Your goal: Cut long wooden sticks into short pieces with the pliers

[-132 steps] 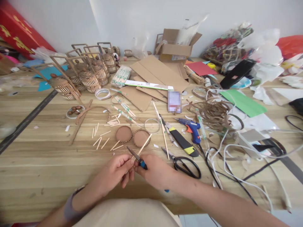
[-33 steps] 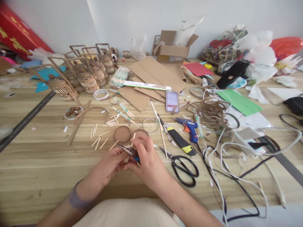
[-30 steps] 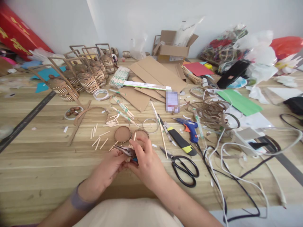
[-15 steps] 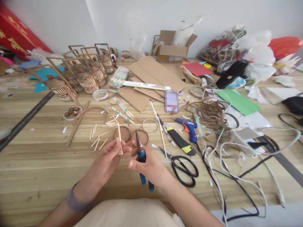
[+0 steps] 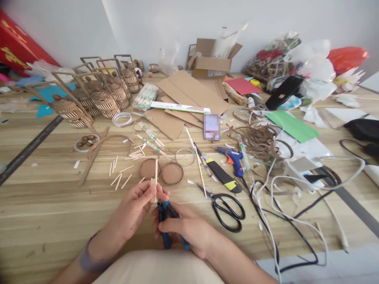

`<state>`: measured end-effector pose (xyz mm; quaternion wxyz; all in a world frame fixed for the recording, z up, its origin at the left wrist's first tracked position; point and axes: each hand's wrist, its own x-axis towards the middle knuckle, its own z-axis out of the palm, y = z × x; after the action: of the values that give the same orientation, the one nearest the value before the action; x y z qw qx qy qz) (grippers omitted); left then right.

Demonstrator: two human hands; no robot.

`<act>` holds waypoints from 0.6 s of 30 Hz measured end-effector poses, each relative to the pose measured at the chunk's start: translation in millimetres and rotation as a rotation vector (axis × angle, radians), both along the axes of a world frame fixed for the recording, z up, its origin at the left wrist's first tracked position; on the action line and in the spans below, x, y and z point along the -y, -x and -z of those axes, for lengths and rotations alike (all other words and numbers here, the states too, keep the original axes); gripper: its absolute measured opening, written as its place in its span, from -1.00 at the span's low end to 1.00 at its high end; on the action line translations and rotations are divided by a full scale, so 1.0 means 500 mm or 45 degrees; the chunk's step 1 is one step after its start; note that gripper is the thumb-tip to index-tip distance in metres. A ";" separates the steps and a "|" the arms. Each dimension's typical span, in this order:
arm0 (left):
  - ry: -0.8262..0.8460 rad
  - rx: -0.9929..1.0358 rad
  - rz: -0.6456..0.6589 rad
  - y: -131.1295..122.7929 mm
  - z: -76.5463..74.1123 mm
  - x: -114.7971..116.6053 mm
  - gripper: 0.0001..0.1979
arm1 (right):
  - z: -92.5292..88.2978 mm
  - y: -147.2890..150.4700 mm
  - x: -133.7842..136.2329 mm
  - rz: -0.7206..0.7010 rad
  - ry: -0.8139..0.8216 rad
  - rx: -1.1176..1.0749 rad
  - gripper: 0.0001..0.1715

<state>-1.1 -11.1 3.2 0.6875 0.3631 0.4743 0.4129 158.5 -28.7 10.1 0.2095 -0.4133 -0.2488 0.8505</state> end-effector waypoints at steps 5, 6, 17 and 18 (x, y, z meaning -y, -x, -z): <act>-0.106 -0.209 0.069 0.014 -0.019 -0.006 -0.69 | -0.022 -0.035 -0.007 -0.074 -0.265 0.212 -0.66; -0.113 -0.274 0.085 0.017 -0.023 -0.007 -0.68 | -0.027 -0.046 -0.010 -0.107 -0.312 0.264 -0.65; -0.129 -0.393 0.429 0.027 -0.024 0.000 -0.65 | -0.061 -0.087 -0.040 -0.499 -0.590 0.642 -0.71; -0.142 -0.369 0.462 0.027 -0.024 0.000 -0.65 | -0.061 -0.086 -0.042 -0.507 -0.588 0.638 -0.70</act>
<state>-14.4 -10.9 15.1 0.6542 0.5353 0.4713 0.2517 201.5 -7.6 40.6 0.0606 -0.4935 -0.5525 0.6690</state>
